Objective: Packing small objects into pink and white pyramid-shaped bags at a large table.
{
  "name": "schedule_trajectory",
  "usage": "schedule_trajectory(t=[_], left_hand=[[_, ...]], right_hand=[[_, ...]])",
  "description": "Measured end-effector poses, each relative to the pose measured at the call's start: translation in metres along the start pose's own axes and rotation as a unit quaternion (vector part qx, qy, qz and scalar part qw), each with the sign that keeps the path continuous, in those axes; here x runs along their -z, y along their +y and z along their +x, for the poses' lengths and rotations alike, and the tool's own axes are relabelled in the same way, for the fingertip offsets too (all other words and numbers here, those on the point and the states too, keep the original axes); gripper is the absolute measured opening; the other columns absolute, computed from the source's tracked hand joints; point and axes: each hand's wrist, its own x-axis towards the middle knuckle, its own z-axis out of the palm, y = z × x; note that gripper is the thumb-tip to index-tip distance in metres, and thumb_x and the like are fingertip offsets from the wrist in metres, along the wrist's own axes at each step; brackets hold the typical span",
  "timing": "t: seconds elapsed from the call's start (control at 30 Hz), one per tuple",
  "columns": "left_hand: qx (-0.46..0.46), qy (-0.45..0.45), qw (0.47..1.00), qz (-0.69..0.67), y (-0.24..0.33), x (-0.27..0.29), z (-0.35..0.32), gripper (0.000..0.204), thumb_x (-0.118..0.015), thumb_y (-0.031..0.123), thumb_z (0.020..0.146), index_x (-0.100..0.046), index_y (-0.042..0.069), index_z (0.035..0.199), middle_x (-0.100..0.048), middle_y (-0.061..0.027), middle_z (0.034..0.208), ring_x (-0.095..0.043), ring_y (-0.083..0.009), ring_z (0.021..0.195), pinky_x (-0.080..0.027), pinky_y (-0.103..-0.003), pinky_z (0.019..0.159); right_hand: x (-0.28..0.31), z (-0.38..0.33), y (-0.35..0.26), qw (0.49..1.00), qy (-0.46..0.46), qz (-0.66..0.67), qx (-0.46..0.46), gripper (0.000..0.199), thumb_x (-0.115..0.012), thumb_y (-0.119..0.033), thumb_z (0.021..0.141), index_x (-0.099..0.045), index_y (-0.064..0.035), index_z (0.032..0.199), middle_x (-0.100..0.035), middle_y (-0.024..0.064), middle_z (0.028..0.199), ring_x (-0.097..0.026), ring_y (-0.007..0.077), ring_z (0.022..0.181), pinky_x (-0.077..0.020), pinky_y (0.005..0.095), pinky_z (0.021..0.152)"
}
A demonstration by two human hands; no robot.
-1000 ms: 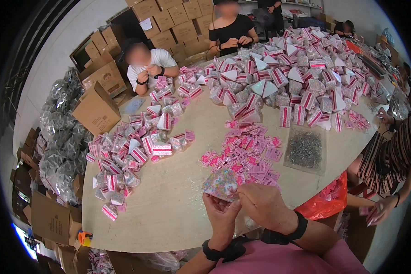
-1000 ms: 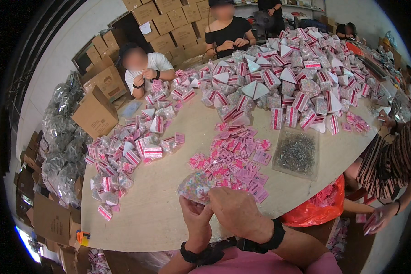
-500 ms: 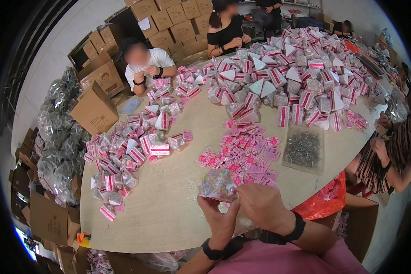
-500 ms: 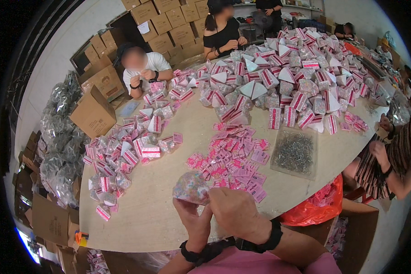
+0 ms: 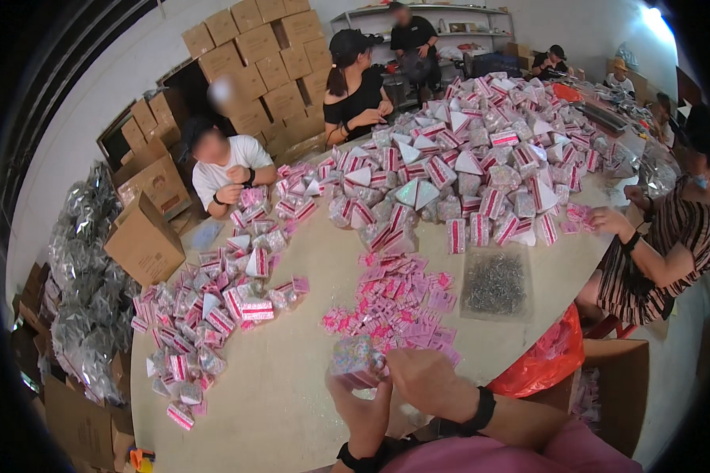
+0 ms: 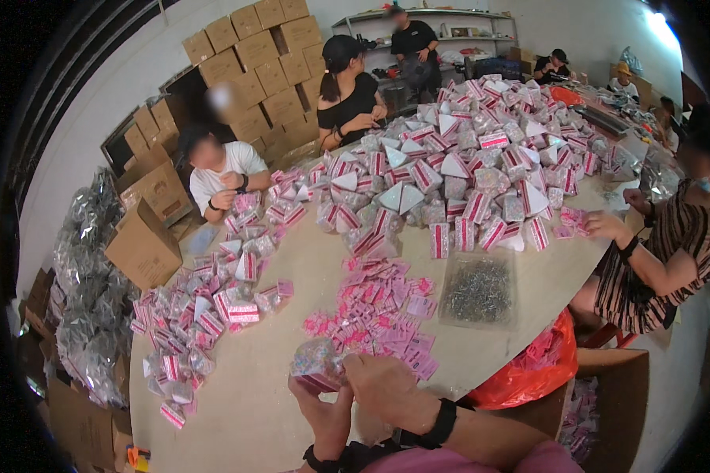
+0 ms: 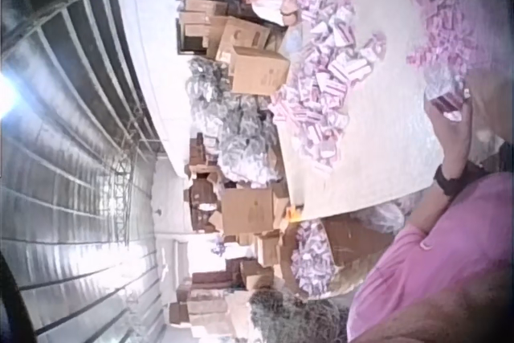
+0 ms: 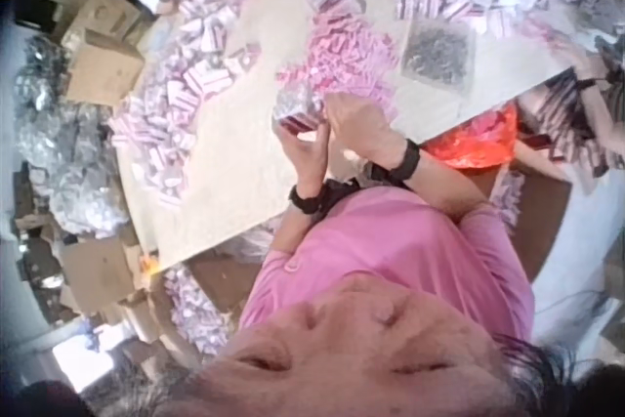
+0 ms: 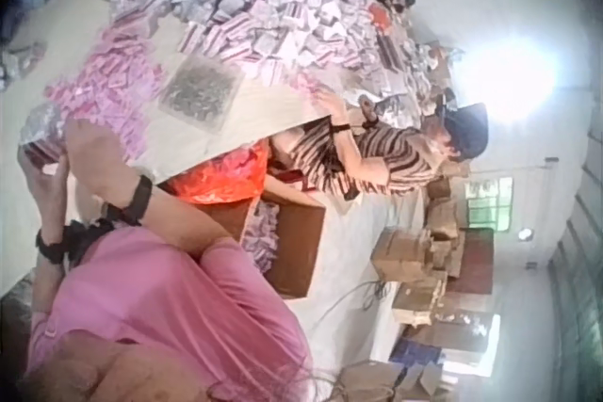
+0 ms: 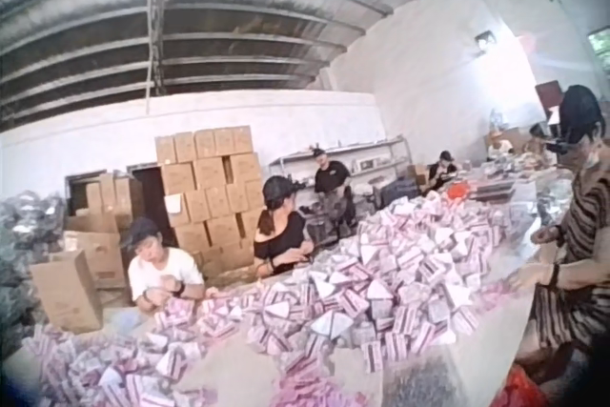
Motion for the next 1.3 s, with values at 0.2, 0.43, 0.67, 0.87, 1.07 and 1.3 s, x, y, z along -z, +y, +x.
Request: schedule_trajectory(t=[0.2,0.43,0.67,0.87,1.07,1.3], left_hand=[[0.020,-0.021,0.999,-0.029,-0.011,0.000,-0.005,0.066,-0.074,0.004,0.070,-0.031,-0.001,0.120,-0.049,-0.0147,0.111,-0.056,-0.0209,0.099,-0.048,-0.030,0.081],[0.033,-0.038,0.994,-0.099,-0.006,0.001,-0.007,0.066,-0.075,0.006,0.073,-0.030,0.000,0.121,-0.048,-0.0140,0.113,-0.055,-0.0198,0.101,-0.048,-0.030,0.081],[0.039,-0.028,0.991,-0.124,-0.015,0.003,-0.003,0.067,-0.077,0.009,0.072,-0.031,0.000,0.119,-0.047,-0.0141,0.113,-0.054,-0.0203,0.102,-0.047,-0.031,0.084],[0.082,-0.033,0.978,-0.189,-0.023,0.002,-0.008,0.067,-0.073,0.001,0.070,-0.031,0.000,0.121,-0.046,-0.0152,0.114,-0.053,-0.0222,0.102,-0.045,-0.033,0.086],[0.248,-0.071,0.930,-0.261,-0.028,0.014,0.005,0.042,-0.057,0.004,0.079,-0.041,0.004,0.118,-0.054,-0.0088,0.101,-0.059,-0.0207,0.089,-0.053,-0.039,0.070],[0.309,-0.014,0.860,-0.406,-0.124,0.138,0.080,0.029,-0.050,0.028,0.090,-0.054,0.007,0.109,-0.057,-0.0018,0.087,-0.057,-0.0177,0.081,-0.049,-0.033,0.069]], right_hand=[[0.003,0.004,0.001,0.966,-0.024,0.218,-0.137,0.031,-0.055,-0.008,0.085,-0.047,-0.0017,0.114,-0.057,0.0124,0.069,-0.062,0.0221,0.065,-0.0455,0.0297,0.054],[-0.004,0.008,0.015,0.796,-0.109,0.544,-0.243,0.035,-0.054,-0.007,0.089,-0.044,-0.0043,0.122,-0.055,0.0012,0.069,-0.055,0.0072,0.063,-0.0433,0.0233,0.054],[0.006,0.010,0.011,0.717,-0.150,0.614,-0.293,0.039,-0.057,-0.010,0.087,-0.042,-0.0030,0.122,-0.054,0.0026,0.068,-0.052,0.0072,0.057,-0.0419,0.0221,0.052],[-0.009,0.003,0.021,0.769,-0.131,0.558,-0.283,0.036,-0.060,-0.013,0.087,-0.046,-0.0020,0.119,-0.055,0.0017,0.074,-0.052,0.0055,0.062,-0.0413,0.0202,0.055],[-0.029,-0.008,0.037,0.726,-0.144,0.593,-0.318,0.031,-0.061,-0.015,0.087,-0.050,-0.0015,0.114,-0.058,0.0030,0.077,-0.057,0.0091,0.063,-0.0457,0.0228,0.055],[0.010,-0.025,0.090,0.759,-0.137,0.519,-0.369,0.016,-0.056,-0.016,0.087,-0.059,-0.0033,0.096,-0.059,0.0024,0.072,-0.058,0.0091,0.054,-0.0455,0.0229,0.047]])
